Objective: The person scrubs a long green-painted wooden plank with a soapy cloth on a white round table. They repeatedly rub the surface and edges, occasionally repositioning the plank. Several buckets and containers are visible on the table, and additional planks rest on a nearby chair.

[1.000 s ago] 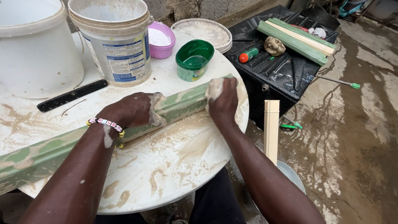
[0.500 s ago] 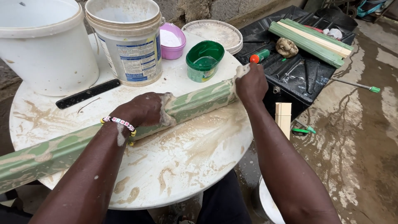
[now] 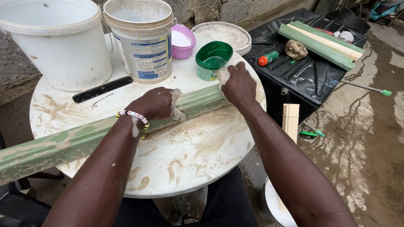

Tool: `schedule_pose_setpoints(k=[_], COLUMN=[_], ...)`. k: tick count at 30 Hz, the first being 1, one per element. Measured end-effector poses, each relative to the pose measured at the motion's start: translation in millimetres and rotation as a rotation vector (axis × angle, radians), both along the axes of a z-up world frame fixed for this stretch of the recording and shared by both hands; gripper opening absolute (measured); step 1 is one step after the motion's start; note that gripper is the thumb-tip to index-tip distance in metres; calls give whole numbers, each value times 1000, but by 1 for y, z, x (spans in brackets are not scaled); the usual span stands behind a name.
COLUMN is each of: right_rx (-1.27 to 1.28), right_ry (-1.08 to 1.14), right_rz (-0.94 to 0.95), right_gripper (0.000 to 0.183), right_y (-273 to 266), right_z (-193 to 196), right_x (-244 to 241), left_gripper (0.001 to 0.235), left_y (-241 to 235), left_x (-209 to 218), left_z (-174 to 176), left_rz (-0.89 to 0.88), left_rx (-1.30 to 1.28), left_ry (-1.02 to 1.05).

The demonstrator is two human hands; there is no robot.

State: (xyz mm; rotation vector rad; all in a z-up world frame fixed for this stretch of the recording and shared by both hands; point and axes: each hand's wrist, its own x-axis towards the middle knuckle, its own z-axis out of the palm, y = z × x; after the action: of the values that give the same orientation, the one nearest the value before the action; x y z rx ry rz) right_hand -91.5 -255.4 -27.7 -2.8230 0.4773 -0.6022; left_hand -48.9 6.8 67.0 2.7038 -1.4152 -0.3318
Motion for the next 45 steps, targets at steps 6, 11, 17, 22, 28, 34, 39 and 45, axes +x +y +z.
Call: schedule_pose_setpoints(k=[6, 11, 17, 22, 28, 34, 39, 45], right_rx=[-153, -161, 56, 24, 24, -51, -53, 152], right_ry=[-99, -109, 47, 108, 245, 137, 37, 215], right_rz=[29, -34, -189, -226, -379, 104, 548, 188], right_gripper=[34, 33, 55, 56, 38, 33, 24, 29], right_y=[-37, -57, -110, -137, -116, 137, 253, 101], right_z=[-4, -10, 9, 8, 3, 27, 44, 34], right_x=[-7, -15, -35, -20, -24, -22, -13, -24], left_gripper=[44, 40, 106, 66, 71, 69, 86, 69], left_y=[8, 74, 271, 266, 222, 192, 204, 209], left_x=[-7, -16, 15, -7, -2, -2, 2, -4], left_z=[2, -13, -32, -43, -86, -75, -82, -88], left_rz=[38, 158, 523, 774, 555, 438, 436, 570], left_rx=[5, 78, 433, -209, -564, -617, -643, -654], left_ry=[-43, -194, -118, 117, 131, 213, 190, 351])
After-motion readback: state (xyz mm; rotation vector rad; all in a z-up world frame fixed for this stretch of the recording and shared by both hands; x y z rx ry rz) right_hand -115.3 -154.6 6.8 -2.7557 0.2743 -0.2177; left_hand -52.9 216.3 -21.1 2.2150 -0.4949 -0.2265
